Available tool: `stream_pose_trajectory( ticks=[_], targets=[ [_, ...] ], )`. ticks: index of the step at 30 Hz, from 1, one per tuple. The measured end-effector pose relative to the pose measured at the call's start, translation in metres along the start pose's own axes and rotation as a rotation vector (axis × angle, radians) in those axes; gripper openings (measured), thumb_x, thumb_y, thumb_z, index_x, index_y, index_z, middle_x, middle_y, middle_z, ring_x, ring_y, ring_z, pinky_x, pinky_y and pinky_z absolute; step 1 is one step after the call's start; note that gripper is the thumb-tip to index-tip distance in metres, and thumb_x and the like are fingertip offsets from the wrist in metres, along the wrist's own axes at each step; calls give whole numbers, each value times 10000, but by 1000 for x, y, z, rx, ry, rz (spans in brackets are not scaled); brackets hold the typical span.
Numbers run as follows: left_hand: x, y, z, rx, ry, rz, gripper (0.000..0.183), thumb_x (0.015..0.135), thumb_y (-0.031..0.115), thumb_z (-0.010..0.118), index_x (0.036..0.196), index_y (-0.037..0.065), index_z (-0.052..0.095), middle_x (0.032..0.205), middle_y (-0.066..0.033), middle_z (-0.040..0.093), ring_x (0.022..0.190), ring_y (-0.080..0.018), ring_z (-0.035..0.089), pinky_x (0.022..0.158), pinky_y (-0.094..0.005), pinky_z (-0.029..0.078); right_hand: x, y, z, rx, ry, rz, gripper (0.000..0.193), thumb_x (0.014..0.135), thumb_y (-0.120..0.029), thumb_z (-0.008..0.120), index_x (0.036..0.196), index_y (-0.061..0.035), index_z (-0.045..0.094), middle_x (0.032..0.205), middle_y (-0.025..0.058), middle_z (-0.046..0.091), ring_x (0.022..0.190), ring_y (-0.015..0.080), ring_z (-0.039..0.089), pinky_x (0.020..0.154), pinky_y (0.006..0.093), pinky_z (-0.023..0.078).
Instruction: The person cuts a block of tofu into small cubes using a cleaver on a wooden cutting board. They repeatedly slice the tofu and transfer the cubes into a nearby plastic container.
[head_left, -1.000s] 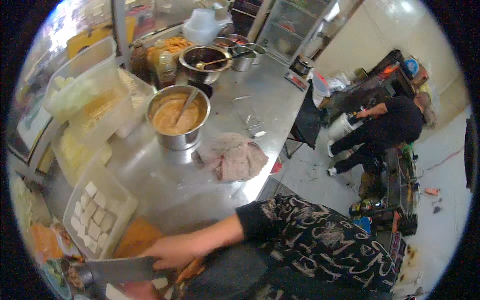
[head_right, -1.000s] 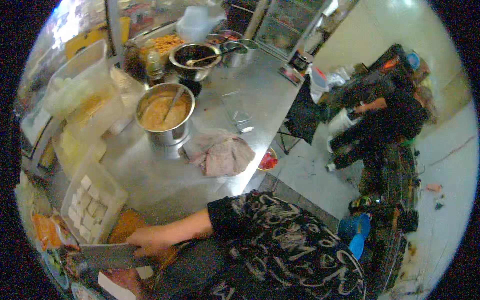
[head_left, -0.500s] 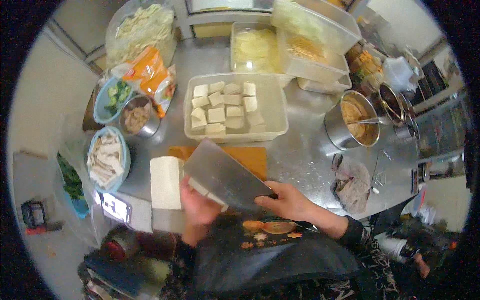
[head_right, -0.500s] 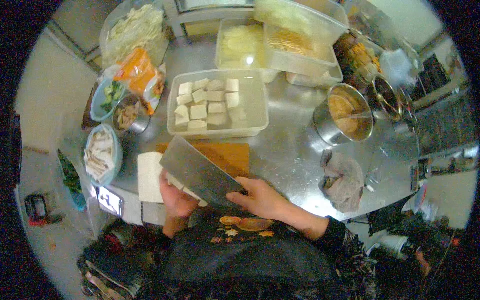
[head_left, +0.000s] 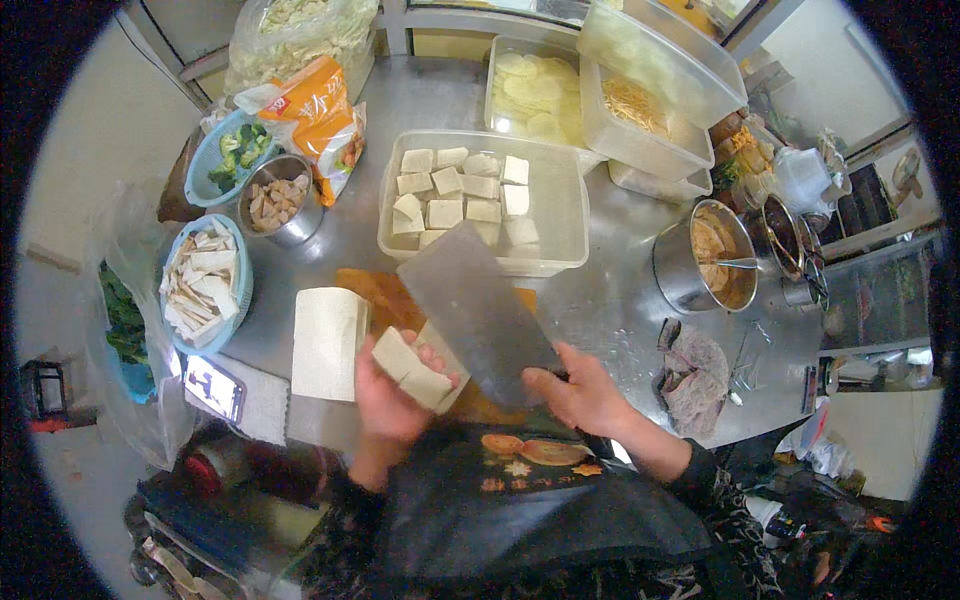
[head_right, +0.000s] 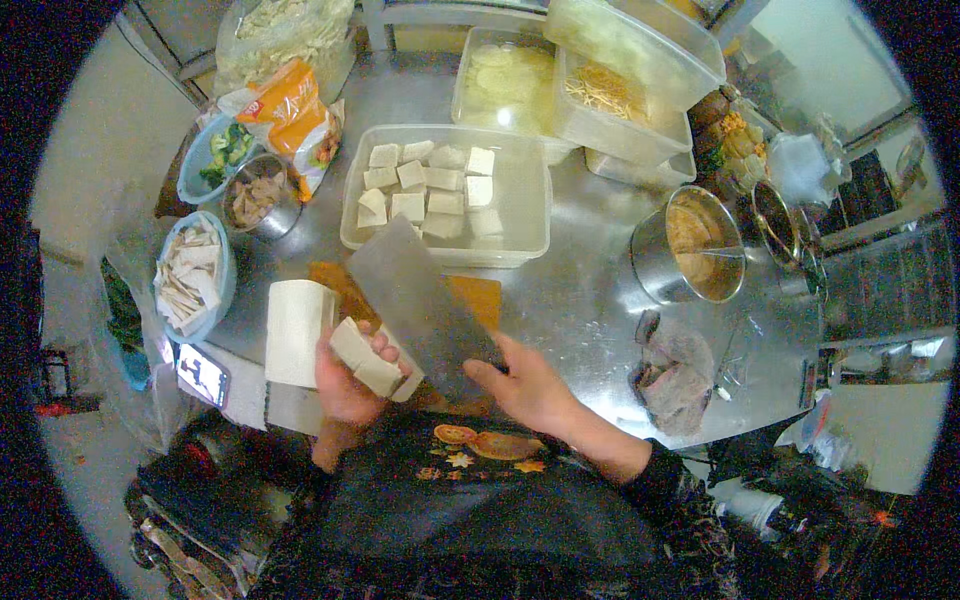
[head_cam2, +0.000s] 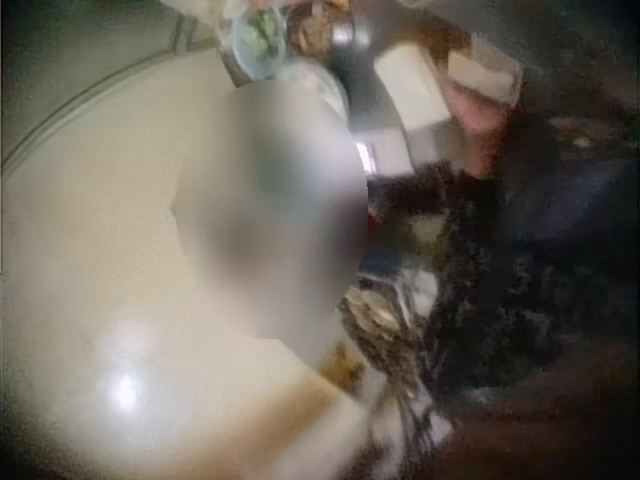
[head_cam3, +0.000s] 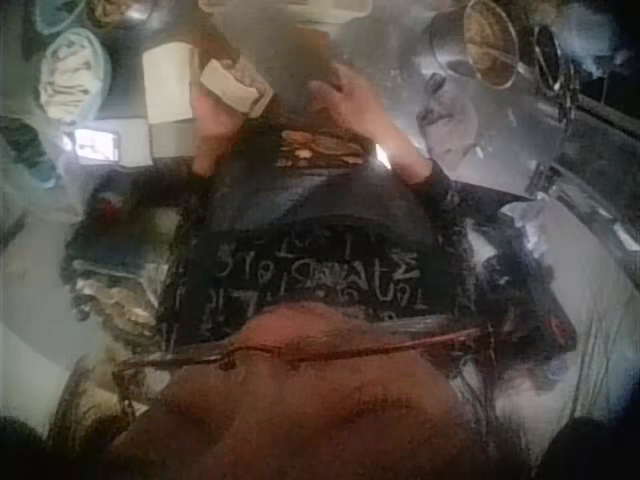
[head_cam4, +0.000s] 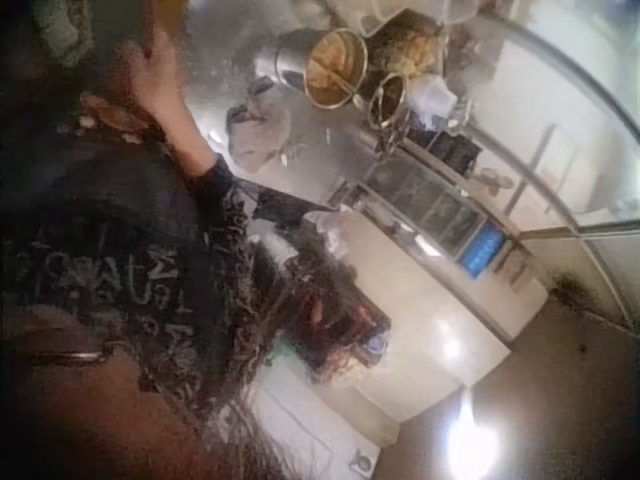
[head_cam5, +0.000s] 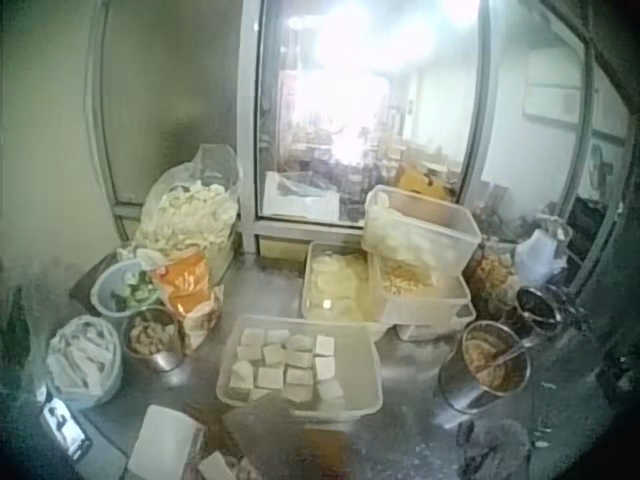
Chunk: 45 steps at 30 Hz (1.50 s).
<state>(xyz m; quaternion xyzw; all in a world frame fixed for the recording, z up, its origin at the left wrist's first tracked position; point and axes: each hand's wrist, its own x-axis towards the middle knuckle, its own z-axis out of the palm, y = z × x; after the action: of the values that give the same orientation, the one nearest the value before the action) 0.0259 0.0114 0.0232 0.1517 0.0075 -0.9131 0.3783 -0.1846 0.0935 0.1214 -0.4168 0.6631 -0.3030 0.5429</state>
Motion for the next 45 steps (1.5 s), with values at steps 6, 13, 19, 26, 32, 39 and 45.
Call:
stream_pose_trajectory(
  ticks=[6, 13, 19, 26, 32, 39, 45],
  targets=[
    [-15, 7, 5, 28, 463, 70, 530, 846, 525, 349, 1119, 82, 453, 1033, -131, 523, 954, -295, 495, 872, -569, 363, 3, 18, 0, -454, 163, -244, 221, 854, -201, 537, 974, -27, 472, 569, 151, 528, 475, 310, 512, 427, 382, 376],
    [-8, 1, 0, 57, 324, 19, 563, 863, 520, 300, 1182, 72, 421, 1216, -162, 457, 1112, -310, 439, 939, -547, 328, 7, 15, 9, -731, 148, -108, 193, 844, -208, 524, 903, -43, 444, 612, 230, 532, 616, 427, 529, 508, 498, 398],
    [-8, -1, -3, 66, 300, 29, 557, 866, 510, 301, 1172, 66, 437, 1216, -137, 467, 1108, -298, 445, 946, -543, 323, 12, 14, 12, -845, 100, -106, 172, 857, -218, 484, 917, -64, 434, 682, 208, 558, 624, 408, 543, 528, 501, 424],
    [-5, 0, -5, 8, 293, 13, 540, 868, 505, 305, 1144, 69, 463, 1200, -137, 477, 1113, -300, 438, 946, -540, 320, 15, 25, 17, -931, 35, -79, 173, 872, -223, 445, 940, -69, 410, 713, 193, 569, 642, 405, 550, 543, 498, 434],
    [-7, -2, -5, -5, 291, 27, 521, 870, 498, 309, 1107, 70, 487, 1178, -137, 493, 1106, -302, 442, 944, -540, 321, 29, 50, 26, -886, 33, -194, 166, 866, -192, 437, 929, -50, 376, 722, 213, 565, 665, 419, 548, 564, 505, 425],
    [-9, -1, -8, -2, 294, 18, 528, 849, 519, 349, 1103, 79, 494, 1145, -143, 510, 1078, -304, 456, 925, -545, 336, 39, 52, 21, -788, 43, -54, 200, 861, -217, 472, 907, -32, 409, 652, 246, 547, 646, 437, 538, 553, 515, 412],
    [4, 2, -17, -5, 100, 12, 524, 841, 512, 377, 1114, 76, 478, 1093, -136, 527, 1042, -293, 478, 896, -526, 360, 4, 3, 2, -474, 7, -86, 226, 849, -220, 542, 938, -24, 472, 653, 212, 556, 590, 374, 545, 529, 404, 422]
  ],
)
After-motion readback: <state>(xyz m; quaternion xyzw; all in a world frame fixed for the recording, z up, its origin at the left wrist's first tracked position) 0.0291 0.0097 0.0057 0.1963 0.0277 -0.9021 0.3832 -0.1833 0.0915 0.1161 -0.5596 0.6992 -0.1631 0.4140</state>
